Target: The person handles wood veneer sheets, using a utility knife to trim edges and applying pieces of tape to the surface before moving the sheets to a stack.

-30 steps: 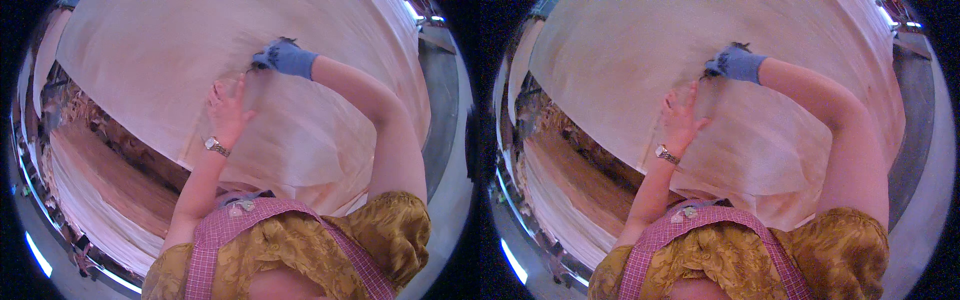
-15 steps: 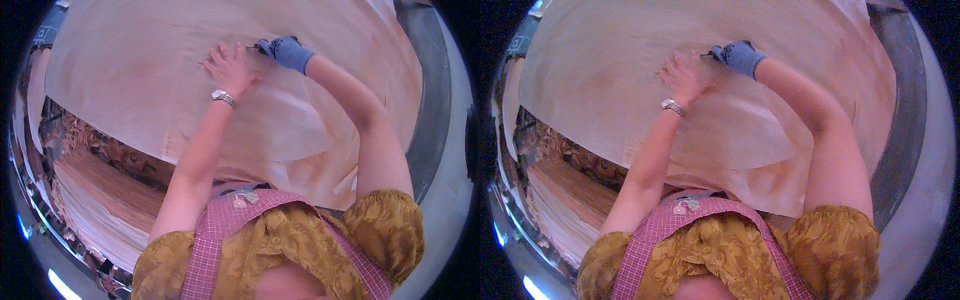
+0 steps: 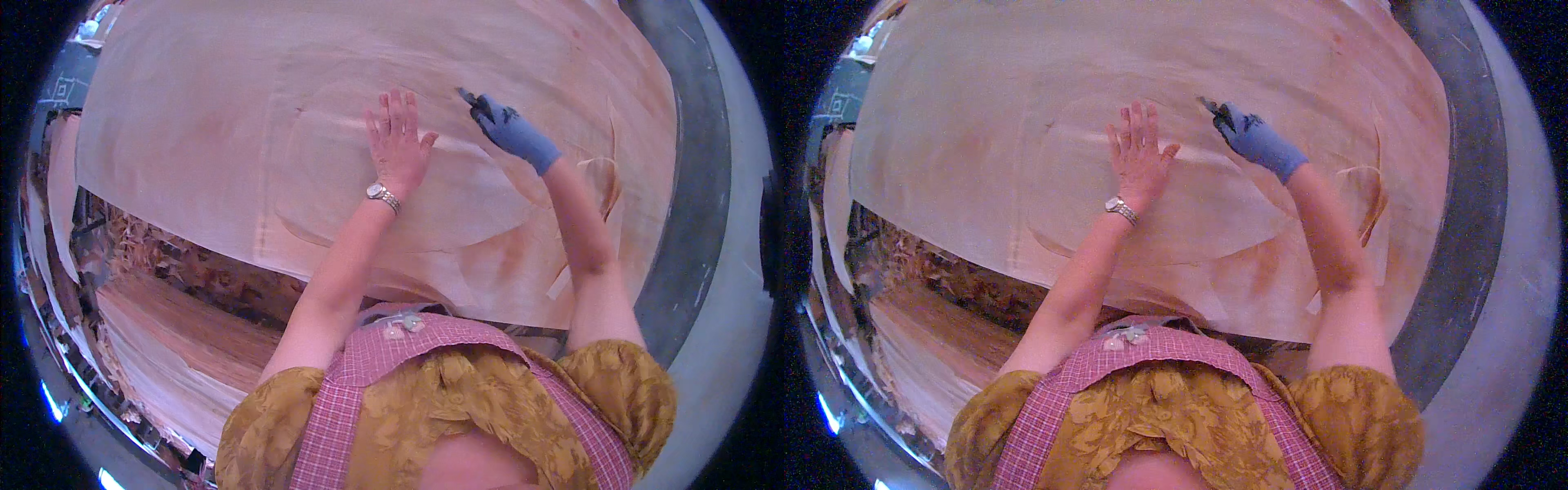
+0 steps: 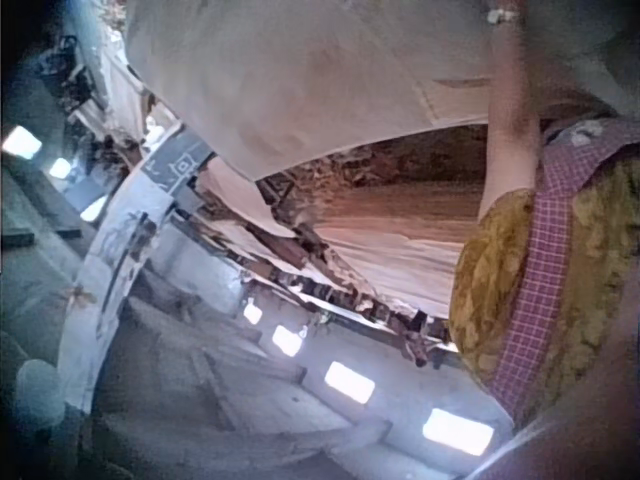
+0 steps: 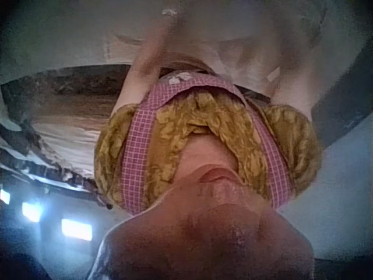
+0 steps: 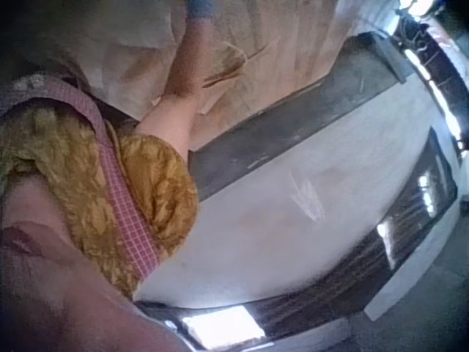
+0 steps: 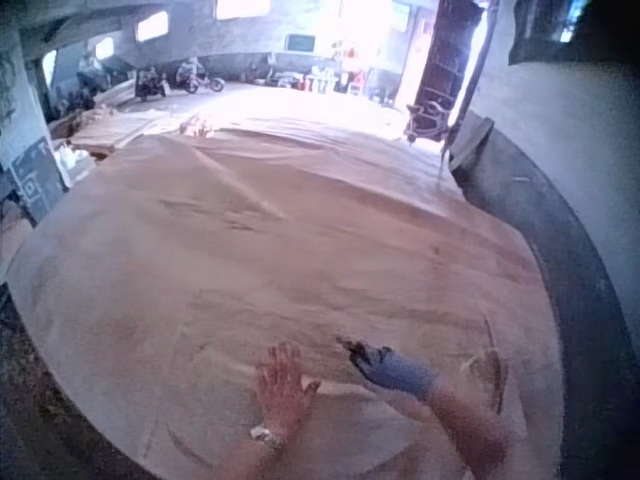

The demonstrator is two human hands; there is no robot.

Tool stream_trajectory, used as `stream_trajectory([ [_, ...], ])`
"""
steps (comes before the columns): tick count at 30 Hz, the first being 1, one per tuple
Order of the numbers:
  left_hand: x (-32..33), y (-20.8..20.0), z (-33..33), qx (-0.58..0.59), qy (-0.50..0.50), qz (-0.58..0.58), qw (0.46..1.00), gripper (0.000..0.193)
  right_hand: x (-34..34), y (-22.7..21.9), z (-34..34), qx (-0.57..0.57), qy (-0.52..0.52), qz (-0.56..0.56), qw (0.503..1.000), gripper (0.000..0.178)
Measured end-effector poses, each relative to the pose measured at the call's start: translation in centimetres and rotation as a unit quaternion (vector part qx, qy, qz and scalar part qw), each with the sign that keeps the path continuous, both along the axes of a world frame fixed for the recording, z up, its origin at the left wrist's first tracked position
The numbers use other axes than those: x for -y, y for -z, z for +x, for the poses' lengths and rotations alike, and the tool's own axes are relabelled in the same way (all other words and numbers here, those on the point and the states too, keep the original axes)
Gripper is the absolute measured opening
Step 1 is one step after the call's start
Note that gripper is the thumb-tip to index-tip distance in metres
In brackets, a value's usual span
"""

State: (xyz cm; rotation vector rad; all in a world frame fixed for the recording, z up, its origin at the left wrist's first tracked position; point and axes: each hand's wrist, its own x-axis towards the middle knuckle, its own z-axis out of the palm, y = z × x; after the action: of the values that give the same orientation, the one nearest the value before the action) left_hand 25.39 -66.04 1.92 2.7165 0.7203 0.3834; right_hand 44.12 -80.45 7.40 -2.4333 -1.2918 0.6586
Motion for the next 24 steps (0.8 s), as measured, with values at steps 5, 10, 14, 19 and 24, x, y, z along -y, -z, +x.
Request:
stream_trajectory([
  [5, -0.5, 2.3, -0.6, 0.049, 0.015, -0.043, 0.998, 0.085, 0.7, 0.4, -6.4, 0.027, 0.058, -0.036, 0.997, 0.022],
  [10, -0.5, 3.8, -0.4, 0.038, 0.033, -0.017, 0.999, 0.084, -3.2, 3.4, -7.2, 0.101, 0.083, -0.126, 0.983, 0.028],
  [14, -0.1, 3.4, -0.4, 0.015, 0.031, 0.007, 0.999, 0.074, -4.2, 5.0, -7.3, 0.117, 0.087, -0.127, 0.981, 0.025],
  [19, 0.2, 2.6, -0.4, 0.011, 0.030, 0.016, 0.999, 0.068, -4.5, 4.6, -7.6, 0.129, 0.070, -0.136, 0.980, 0.024],
  [24, 0.3, 3.5, -0.4, 0.011, 0.034, 0.023, 0.999, 0.068, -4.2, 5.4, -6.9, 0.147, 0.023, -0.129, 0.980, 0.024],
])
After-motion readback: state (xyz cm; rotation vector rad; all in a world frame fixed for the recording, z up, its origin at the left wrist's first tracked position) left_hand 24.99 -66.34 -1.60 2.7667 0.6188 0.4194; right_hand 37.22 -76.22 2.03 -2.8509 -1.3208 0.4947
